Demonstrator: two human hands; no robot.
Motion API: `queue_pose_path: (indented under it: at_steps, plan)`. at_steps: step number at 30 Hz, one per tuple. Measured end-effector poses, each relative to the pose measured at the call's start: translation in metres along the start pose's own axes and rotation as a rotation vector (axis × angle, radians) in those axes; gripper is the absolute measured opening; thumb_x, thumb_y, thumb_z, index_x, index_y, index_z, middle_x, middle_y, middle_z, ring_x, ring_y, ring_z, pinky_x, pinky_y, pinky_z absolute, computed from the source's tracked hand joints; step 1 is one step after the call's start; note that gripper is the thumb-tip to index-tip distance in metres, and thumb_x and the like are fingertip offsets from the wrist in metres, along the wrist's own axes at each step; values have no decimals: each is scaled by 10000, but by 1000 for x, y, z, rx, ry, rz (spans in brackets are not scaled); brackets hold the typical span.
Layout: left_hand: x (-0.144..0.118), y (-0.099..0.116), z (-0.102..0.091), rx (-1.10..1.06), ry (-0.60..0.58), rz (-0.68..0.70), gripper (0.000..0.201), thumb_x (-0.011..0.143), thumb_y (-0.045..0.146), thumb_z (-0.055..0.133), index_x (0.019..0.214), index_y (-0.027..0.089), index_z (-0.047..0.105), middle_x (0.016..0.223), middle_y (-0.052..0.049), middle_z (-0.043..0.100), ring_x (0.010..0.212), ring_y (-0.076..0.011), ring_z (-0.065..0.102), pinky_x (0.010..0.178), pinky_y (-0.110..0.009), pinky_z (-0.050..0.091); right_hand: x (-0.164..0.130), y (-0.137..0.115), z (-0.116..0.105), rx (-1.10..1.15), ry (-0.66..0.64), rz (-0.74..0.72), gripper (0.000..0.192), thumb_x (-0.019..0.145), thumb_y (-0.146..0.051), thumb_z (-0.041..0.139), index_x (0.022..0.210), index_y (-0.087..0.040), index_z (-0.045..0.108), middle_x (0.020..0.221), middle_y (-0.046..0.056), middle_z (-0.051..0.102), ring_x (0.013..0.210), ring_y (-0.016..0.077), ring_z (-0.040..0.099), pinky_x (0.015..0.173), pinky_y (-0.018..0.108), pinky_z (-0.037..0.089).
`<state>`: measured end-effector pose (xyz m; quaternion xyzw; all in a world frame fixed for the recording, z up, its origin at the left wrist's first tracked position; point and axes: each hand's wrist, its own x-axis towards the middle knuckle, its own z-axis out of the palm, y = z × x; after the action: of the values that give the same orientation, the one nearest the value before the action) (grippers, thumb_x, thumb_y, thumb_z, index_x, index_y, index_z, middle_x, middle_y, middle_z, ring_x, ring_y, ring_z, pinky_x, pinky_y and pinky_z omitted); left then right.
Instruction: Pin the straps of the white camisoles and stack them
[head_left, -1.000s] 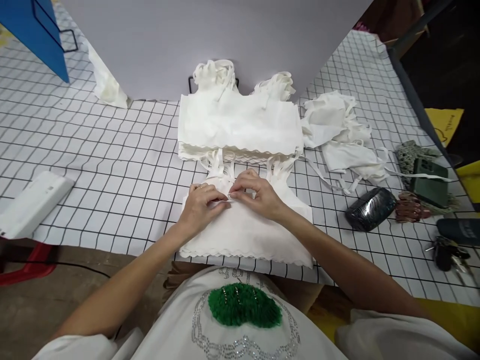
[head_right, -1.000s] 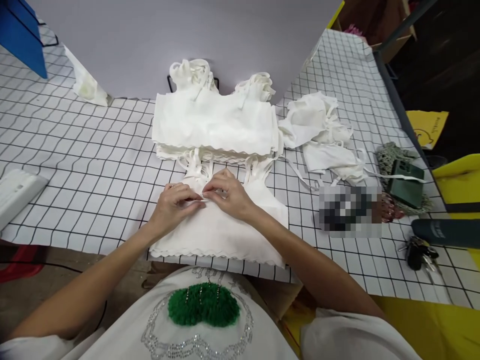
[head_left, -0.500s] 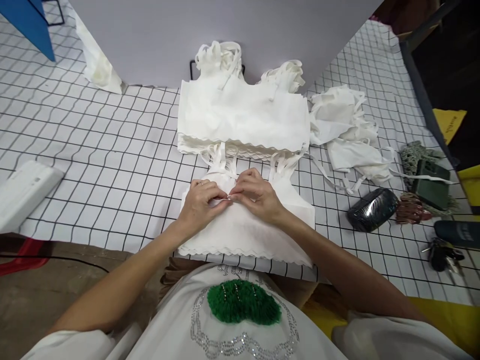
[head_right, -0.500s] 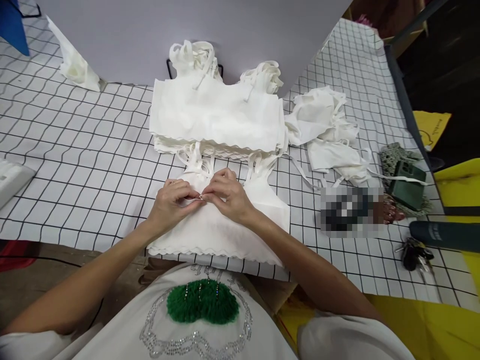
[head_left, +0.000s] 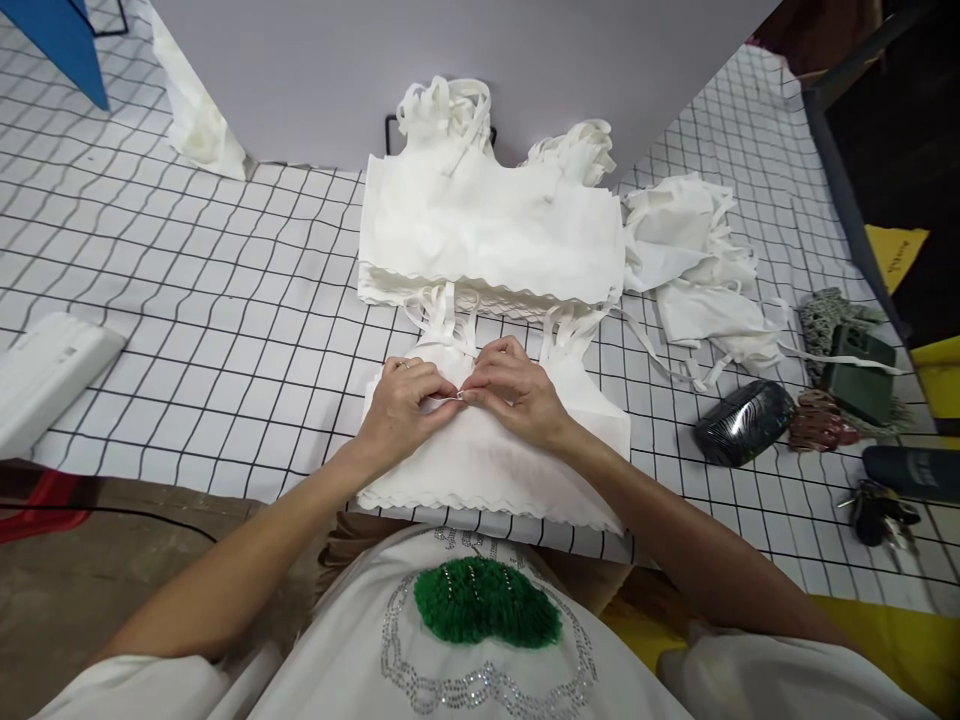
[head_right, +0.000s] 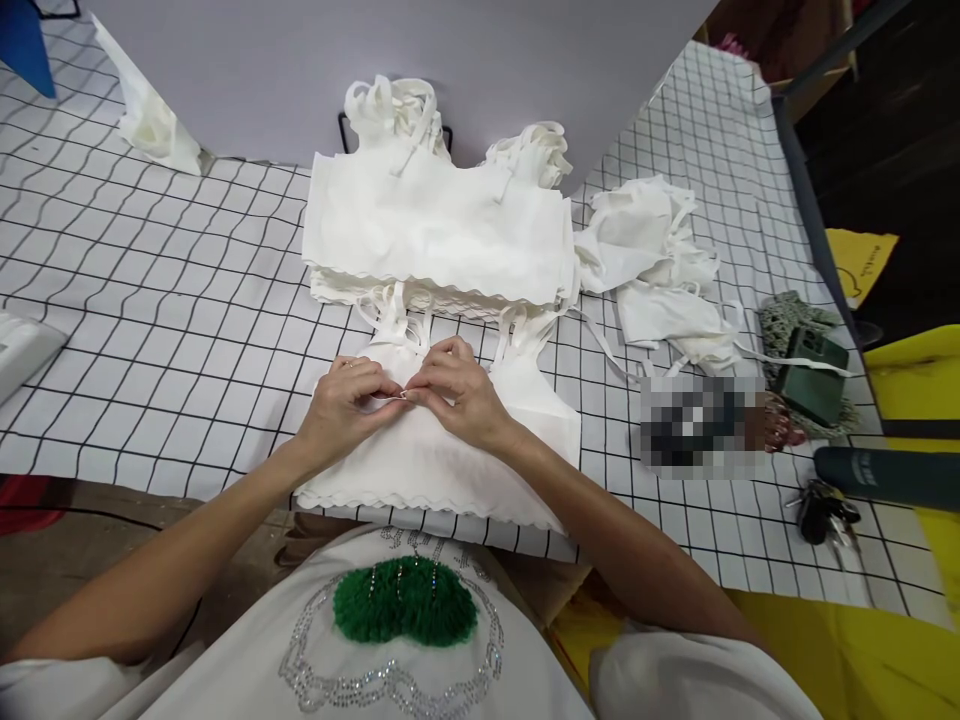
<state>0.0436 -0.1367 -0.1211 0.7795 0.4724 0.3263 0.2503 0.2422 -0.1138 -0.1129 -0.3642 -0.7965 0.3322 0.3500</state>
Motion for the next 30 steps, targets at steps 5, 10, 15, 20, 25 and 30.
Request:
queue_pose_path:
  at_steps: [5, 10, 15, 20, 25, 30]
  plan:
    - [1, 2, -1, -1, -23, -31, 186, 914, 282, 674, 743, 208, 673, 717, 20, 707, 685, -148, 608, 777, -359, 379, -1, -1, -1, -29, -16, 15, 169, 938, -332, 654, 811, -256, 735, 736, 46, 662, 924, 244, 520, 847, 452, 464]
    - [0, 2, -1, -11, 2, -13, 171, 895, 242, 700, 733, 203, 661, 703, 27, 698, 679, -142, 606, 770, -350, 374, -1, -2, 1, -29, 8, 22, 193, 948, -326, 636, 799, -244, 727, 725, 50, 659, 902, 238, 515, 827, 441, 463]
    - [0, 1, 0, -30, 6, -14, 176, 897, 243, 702, 733, 199, 654, 694, 29, 691, 674, -140, 605, 752, -343, 370, -2, -3, 4, -10, 48, 4, 197, 953, -311, 634, 792, -239, 722, 708, 45, 660, 884, 229, 519, 810, 421, 468]
    - [0, 1, 0, -27, 9, -17, 204, 907, 269, 690, 719, 199, 652, 692, 28, 695, 666, -138, 601, 758, -347, 377, -2, -3, 5, -1, 70, 5, 180, 943, -308, 652, 794, -238, 725, 720, 41, 680, 872, 226, 531, 809, 427, 469]
    - [0, 0, 0, -16, 10, -16, 205, 914, 285, 683, 727, 203, 663, 688, 25, 692, 664, -141, 604, 758, -346, 382, -2, -3, 5, -7, 62, 4, 191, 947, -326, 649, 795, -236, 721, 724, 48, 680, 873, 227, 528, 809, 428, 468]
    - [0, 0, 1, -9, 13, -11, 192, 906, 279, 696, 731, 207, 666, 684, 29, 683, 671, -143, 608, 760, -348, 382, -2, -2, 5, -35, 43, 27, 172, 938, -304, 647, 798, -247, 730, 728, 48, 669, 882, 235, 534, 817, 445, 466]
